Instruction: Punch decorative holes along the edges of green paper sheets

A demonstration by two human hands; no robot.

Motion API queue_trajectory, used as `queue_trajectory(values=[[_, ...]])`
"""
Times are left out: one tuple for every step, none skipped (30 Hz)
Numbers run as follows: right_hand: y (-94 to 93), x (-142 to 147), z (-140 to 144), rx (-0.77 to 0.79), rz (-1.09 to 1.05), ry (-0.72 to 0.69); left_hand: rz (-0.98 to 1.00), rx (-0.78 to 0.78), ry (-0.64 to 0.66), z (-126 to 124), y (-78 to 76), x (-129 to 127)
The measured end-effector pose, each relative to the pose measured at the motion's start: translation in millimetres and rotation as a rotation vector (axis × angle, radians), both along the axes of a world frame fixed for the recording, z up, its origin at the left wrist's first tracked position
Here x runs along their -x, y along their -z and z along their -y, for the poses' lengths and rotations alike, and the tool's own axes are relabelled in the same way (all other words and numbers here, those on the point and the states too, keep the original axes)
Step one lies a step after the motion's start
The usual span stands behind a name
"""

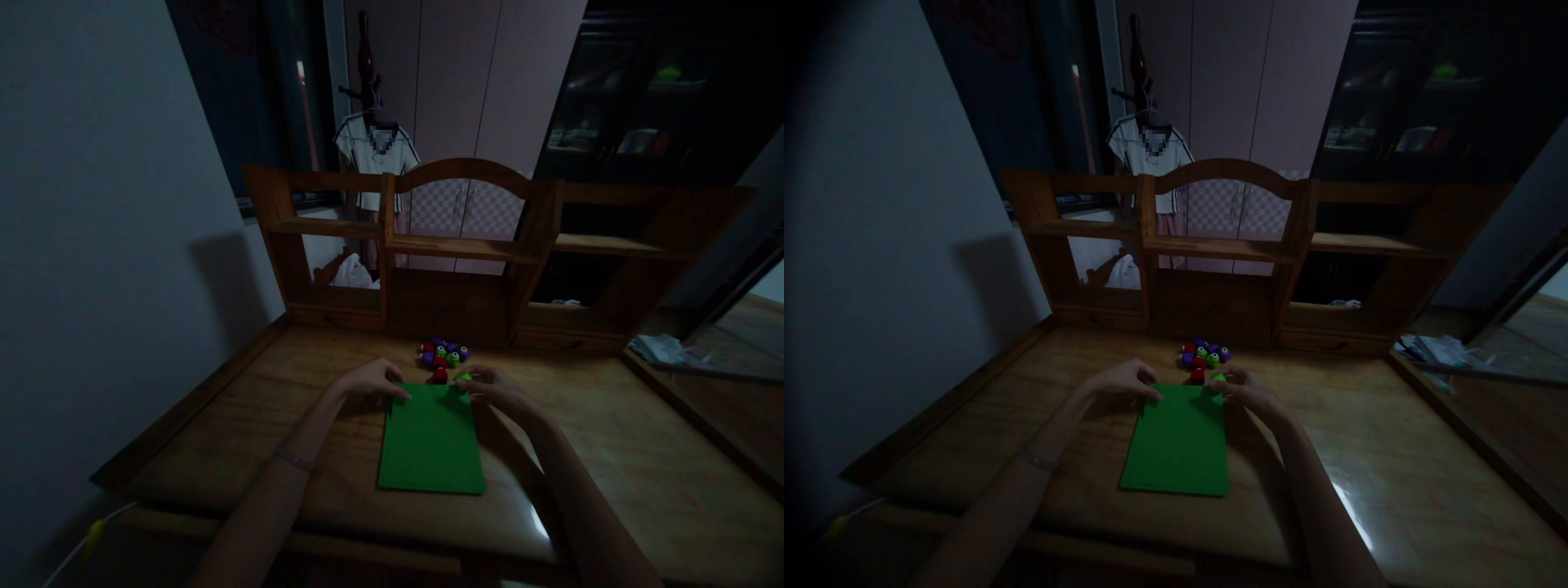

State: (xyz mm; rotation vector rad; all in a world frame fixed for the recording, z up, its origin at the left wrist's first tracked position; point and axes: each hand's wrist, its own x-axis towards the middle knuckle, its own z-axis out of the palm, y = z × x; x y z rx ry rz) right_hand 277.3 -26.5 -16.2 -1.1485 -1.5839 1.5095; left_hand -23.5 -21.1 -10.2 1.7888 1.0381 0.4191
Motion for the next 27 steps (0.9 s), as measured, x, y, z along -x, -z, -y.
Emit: queue_trajectory(values=[[0.1,0.7,0.4,0.001,0.005,-0.004,0.001,0.008,0.003,-0.4,0.7,0.4],[-0.1,1.3,1.0,0.004,0.009,-0.009,0.004,0.011,0.005,-0.9,1.1,0.9],[-0.7,1.8,1.7,0.007,0.010,-0.015,0.003,0.015,0.012,-1.4,1.2,1.3],[-1.5,2.2,2.5,0.007,0.008,-0.023,0.002,0.015,0.019,-1.8,0.8,1.8],[-2.7,2.5,3.3,0.004,0.005,-0.032,-0.002,0.013,0.030,-2.1,0.1,2.2],[-4.1,2.6,4.1,-0.001,0.004,-0.039,-0.008,0.009,0.043,-2.1,-0.9,2.6],[-5.7,2.5,4.7,-0.006,0.006,-0.046,-0.016,0.006,0.056,-2.1,-1.8,3.0],[-7.4,2.1,5.2,-0.014,0.009,-0.051,-0.025,0.005,0.065,-1.9,-2.7,3.4],[-9.0,1.6,5.5,-0.021,0.012,-0.053,-0.035,0.008,0.067,-1.9,-3.4,3.8],[-10.3,0.8,5.6,-0.025,0.010,-0.053,-0.041,0.010,0.067,-1.9,-3.9,4.3],[-11.4,0.0,5.4,-0.028,0.003,-0.051,-0.048,0.012,0.062,-2.2,-4.2,4.9],[-12.2,-1.0,4.9,-0.030,-0.008,-0.048,-0.050,0.011,0.058,-2.6,-4.3,5.7],[-12.6,-1.9,4.2,-0.033,-0.019,-0.042,-0.047,0.013,0.061,-3.2,-4.4,6.5],[-12.7,-2.8,3.4,-0.035,-0.026,-0.031,-0.043,0.025,0.069,-3.8,-4.5,7.5],[-12.6,-3.5,2.5,-0.037,-0.028,-0.015,-0.034,0.043,0.077,-4.3,-4.8,8.6],[-12.3,-4.2,1.7,-0.042,-0.028,0.003,-0.025,0.068,0.084,-4.6,-5.3,9.7],[-12.1,-4.7,1.0,-0.047,-0.030,0.021,-0.017,0.095,0.088,-4.7,-5.9,10.8],[-11.9,-5.1,0.6,-0.053,-0.038,0.037,-0.007,0.110,0.081,-4.6,-6.7,11.8],[-11.8,-5.3,0.4,-0.057,-0.051,0.050,-0.003,0.115,0.081,-4.4,-7.4,12.6],[-11.9,-5.4,0.5,-0.058,-0.066,0.057,0.002,0.115,0.078,-4.1,-8.0,13.2],[-12.1,-5.4,0.8,-0.060,-0.084,0.060,0.006,0.118,0.078,-3.7,-8.4,13.6],[-12.3,-5.3,1.2,-0.064,-0.103,0.064,0.010,0.126,0.082,-3.3,-8.6,13.8],[-12.5,-5.1,1.4,-0.067,-0.123,0.069,0.019,0.139,0.083,-3.0,-8.6,13.8],[-12.7,-4.8,1.6,-0.072,-0.147,0.076,0.032,0.155,0.083,-2.6,-8.5,13.8],[-12.7,-4.5,1.5,-0.074,-0.173,0.081,0.046,0.171,0.082,-2.3,-8.6,13.6],[-12.7,-4.3,1.3,-0.075,-0.201,0.086,0.060,0.184,0.084,-1.9,-9.0,13.3],[-12.8,-4.2,1.1,-0.070,-0.229,0.088,0.072,0.190,0.088,-1.3,-9.8,13.0]])
